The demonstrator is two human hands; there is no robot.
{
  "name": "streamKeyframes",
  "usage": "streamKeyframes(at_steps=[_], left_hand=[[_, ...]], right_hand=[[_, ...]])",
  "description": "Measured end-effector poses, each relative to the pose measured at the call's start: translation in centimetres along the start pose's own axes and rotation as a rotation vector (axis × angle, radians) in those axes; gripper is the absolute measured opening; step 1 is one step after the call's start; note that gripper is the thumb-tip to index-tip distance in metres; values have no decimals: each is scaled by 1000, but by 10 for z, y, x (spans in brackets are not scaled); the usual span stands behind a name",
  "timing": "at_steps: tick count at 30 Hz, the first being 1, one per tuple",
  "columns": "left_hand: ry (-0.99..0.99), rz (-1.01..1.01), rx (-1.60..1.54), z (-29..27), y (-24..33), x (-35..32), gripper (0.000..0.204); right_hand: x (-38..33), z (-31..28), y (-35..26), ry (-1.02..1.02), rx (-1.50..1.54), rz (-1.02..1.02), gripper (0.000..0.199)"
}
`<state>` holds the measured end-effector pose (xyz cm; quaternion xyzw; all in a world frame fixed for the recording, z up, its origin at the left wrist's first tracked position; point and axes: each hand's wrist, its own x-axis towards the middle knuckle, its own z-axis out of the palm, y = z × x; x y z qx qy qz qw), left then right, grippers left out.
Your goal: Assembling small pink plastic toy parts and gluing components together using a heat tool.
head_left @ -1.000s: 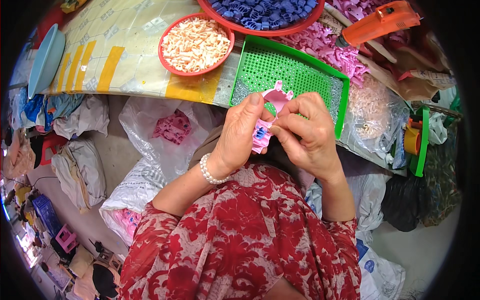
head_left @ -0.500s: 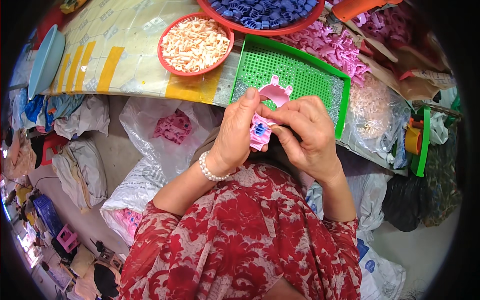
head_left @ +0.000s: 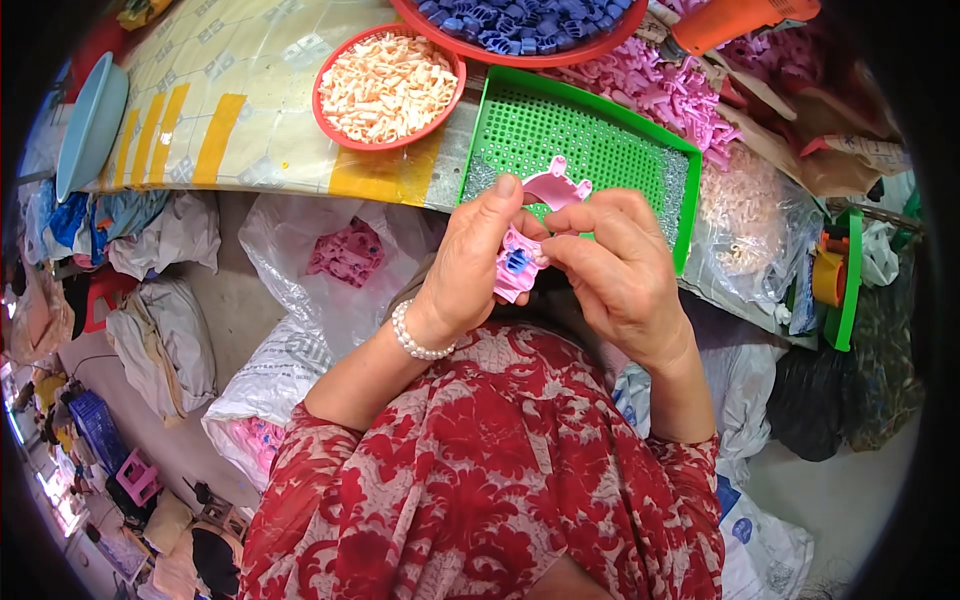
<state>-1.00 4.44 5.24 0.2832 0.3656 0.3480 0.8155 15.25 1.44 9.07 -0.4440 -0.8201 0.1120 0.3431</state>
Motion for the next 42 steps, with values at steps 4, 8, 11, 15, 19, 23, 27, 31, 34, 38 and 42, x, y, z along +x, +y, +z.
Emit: streamKeyframes(at_steps=[4, 8, 11, 15, 19, 23, 27, 31, 34, 38, 42], left_hand=[[-8, 7, 25, 1, 2, -1, 48], [-9, 23, 103, -1, 2, -2, 48], [-2, -2, 104, 1, 4, -2, 48], [-9, 53, 137, -2, -3, 1, 49], [-40, 81, 203, -6, -9, 1, 52], [-53, 59, 203, -5, -8, 0, 54], [-60, 87, 204, -1, -2, -1, 54], [-55, 150, 174, 3, 7, -5, 52], [-47, 149, 132, 8, 10, -10, 51], [-13, 279, 162, 9, 3, -7, 51], [9, 320, 169, 14, 3, -9, 50]], right_hand=[[1, -1, -1, -22, 9, 1, 25], [2, -2, 1, -48, -12, -19, 26], [3, -4, 1, -69, -18, -25, 26], [0, 0, -1, -54, -58, -42, 25], [-1, 0, 0, -64, -60, -56, 23], [0, 1, -5, -86, -19, -21, 24], [-2, 0, -2, -90, 10, -20, 25], [-5, -4, -11, 126, -5, 18, 24], [-6, -10, -13, 175, -31, 93, 24], [-6, -6, -17, 175, -50, 140, 23], [-8, 1, -16, 175, -78, 154, 21]])
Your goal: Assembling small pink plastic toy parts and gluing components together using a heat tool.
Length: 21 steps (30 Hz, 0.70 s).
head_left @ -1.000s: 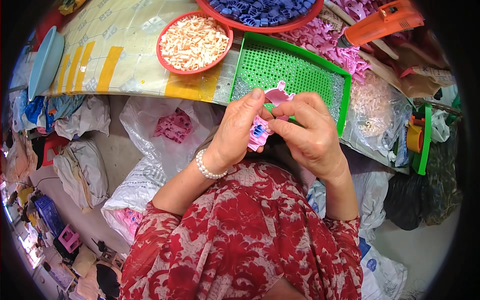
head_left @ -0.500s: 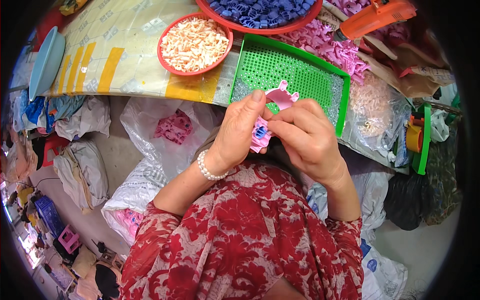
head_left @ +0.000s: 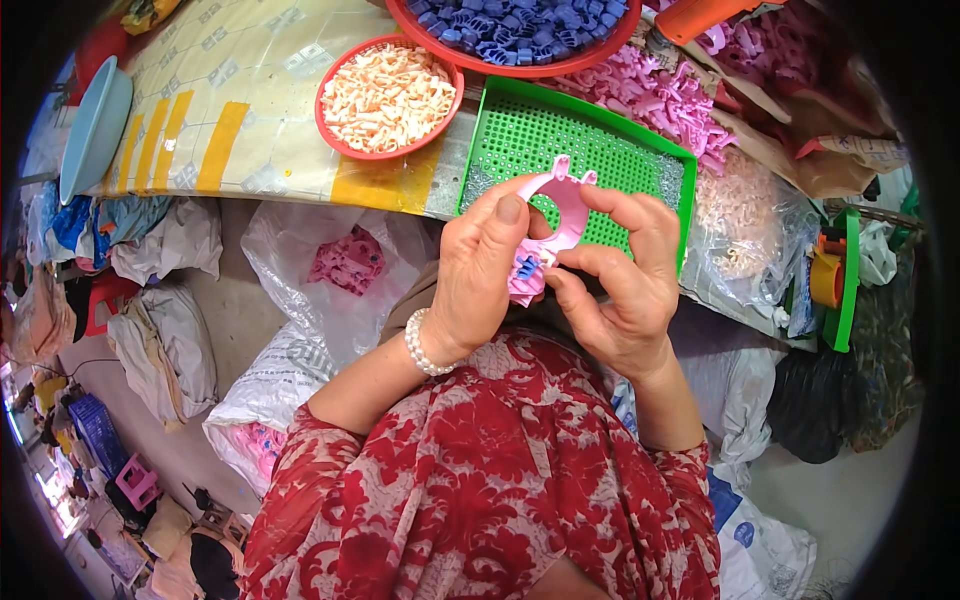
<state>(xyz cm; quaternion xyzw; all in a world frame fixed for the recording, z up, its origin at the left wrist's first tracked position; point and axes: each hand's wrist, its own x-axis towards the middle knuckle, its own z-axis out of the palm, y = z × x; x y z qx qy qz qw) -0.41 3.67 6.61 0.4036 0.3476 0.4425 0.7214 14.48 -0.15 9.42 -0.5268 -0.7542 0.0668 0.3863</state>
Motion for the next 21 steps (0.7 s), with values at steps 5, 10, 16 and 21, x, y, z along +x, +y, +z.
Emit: streamKeyframes(at_steps=[5, 10, 16, 21], left_hand=[[-4, 132, 147, -1, -2, 0, 48], [-12, 118, 137, 1, 0, 0, 48], [-20, 120, 131, 0, -8, 1, 50], [-11, 85, 150, 2, -7, 0, 50]], right_hand=[[0, 3, -1, 9, -7, 19, 20], [1, 4, -2, 45, -33, 10, 19], [-5, 13, 2, 46, -29, -50, 20], [-6, 15, 1, 49, 35, -46, 20]])
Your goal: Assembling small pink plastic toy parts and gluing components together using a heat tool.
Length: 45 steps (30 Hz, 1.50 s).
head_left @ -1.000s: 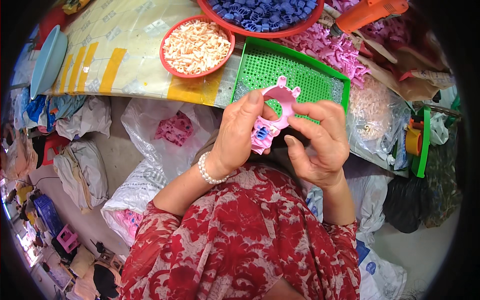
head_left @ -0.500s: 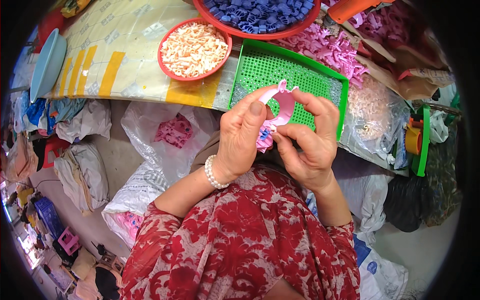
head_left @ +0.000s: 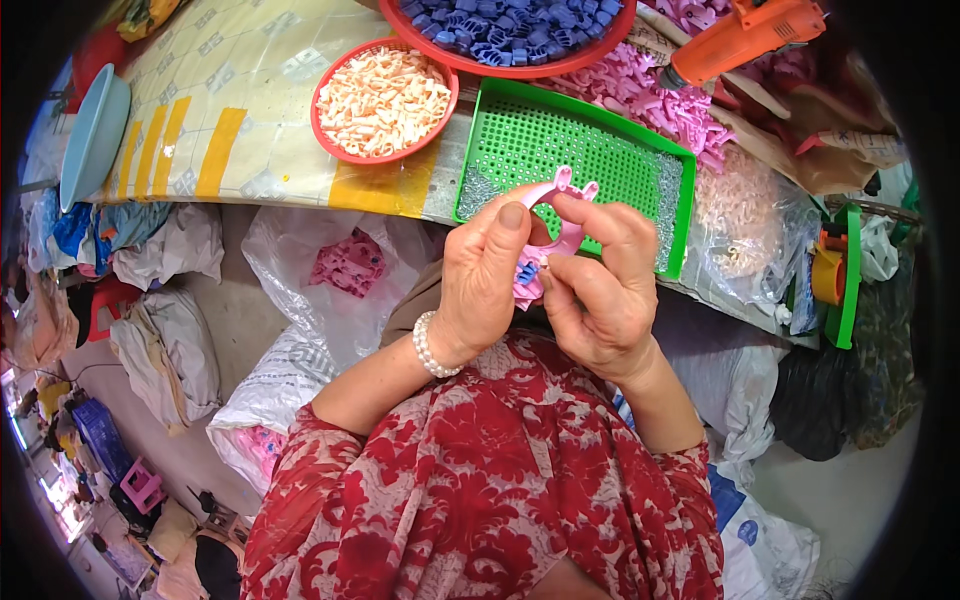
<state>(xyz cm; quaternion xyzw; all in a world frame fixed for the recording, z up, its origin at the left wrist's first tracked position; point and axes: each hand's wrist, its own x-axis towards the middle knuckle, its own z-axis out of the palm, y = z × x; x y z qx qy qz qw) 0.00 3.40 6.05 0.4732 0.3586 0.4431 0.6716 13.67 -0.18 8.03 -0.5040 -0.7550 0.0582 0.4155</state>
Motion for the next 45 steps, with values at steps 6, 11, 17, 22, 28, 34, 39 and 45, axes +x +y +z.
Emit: streamKeyframes(at_steps=[6, 11, 17, 22, 28, 34, 39, 45], left_hand=[[-4, -81, -133, -1, -4, 2, 45], [11, -176, -260, 4, -7, 4, 45], [-64, -399, -490, -5, -8, 8, 59], [-169, -340, -468, -1, -10, 7, 52], [-100, -341, -236, 9, -5, 5, 35], [-181, -385, -231, 19, -8, 9, 38], [-203, -378, -223, 24, -14, 9, 35], [-170, -390, -228, 28, -14, 6, 33]], right_hand=[[8, -7, 5, -49, 19, -54, 22], [2, -10, 9, -47, -5, -92, 23], [-5, -24, 12, 66, 41, -12, 22], [-23, -39, 29, 94, 7, 73, 18], [-51, -81, 55, 315, -246, 261, 7], [-96, -125, 87, 608, -286, 664, 4], [-102, -142, 107, 160, -698, 708, 12], [-81, -134, 144, -10, -871, 643, 12]])
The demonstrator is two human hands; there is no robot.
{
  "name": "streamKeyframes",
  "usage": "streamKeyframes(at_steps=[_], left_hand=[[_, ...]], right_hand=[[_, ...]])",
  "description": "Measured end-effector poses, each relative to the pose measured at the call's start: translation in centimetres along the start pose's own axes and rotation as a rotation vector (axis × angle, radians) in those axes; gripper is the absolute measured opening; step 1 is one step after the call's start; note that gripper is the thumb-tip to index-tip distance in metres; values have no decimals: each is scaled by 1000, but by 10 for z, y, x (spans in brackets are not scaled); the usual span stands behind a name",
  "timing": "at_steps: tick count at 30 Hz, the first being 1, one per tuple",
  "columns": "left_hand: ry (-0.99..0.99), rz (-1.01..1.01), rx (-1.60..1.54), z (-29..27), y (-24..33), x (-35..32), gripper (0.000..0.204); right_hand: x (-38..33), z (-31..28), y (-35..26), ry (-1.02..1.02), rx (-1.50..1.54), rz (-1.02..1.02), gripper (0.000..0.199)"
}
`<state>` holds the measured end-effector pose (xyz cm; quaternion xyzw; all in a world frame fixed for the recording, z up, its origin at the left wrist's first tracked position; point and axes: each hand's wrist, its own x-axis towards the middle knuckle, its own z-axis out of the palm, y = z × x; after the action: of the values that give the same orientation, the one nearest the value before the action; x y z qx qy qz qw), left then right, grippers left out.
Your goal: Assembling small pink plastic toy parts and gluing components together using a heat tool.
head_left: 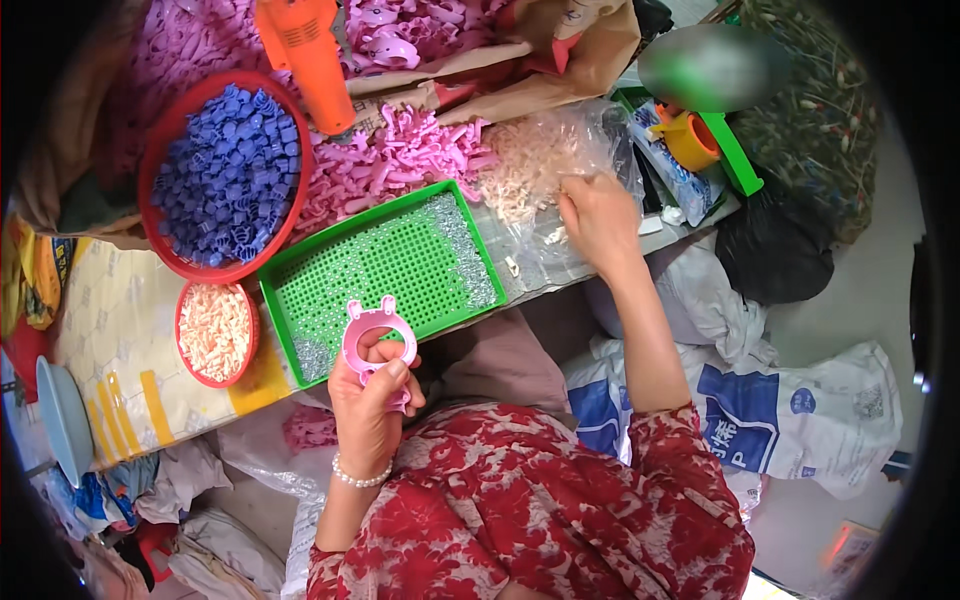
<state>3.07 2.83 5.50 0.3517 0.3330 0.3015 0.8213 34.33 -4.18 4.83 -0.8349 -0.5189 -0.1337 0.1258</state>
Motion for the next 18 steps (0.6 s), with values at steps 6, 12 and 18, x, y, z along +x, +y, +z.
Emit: streamKeyframes(at_steps=[6, 12, 18], left_hand=[[-26, -61, -31, 3, 1, -2, 32], [-29, -35, -36, -5, -2, -2, 32], [-43, -51, -27, -1, -3, 0, 32]], right_hand=[[19, 26, -2, 60, 22, -189, 15], [3, 13, -5, -4, 284, 52, 16], [-12, 21, 10, 106, 511, 124, 8]])
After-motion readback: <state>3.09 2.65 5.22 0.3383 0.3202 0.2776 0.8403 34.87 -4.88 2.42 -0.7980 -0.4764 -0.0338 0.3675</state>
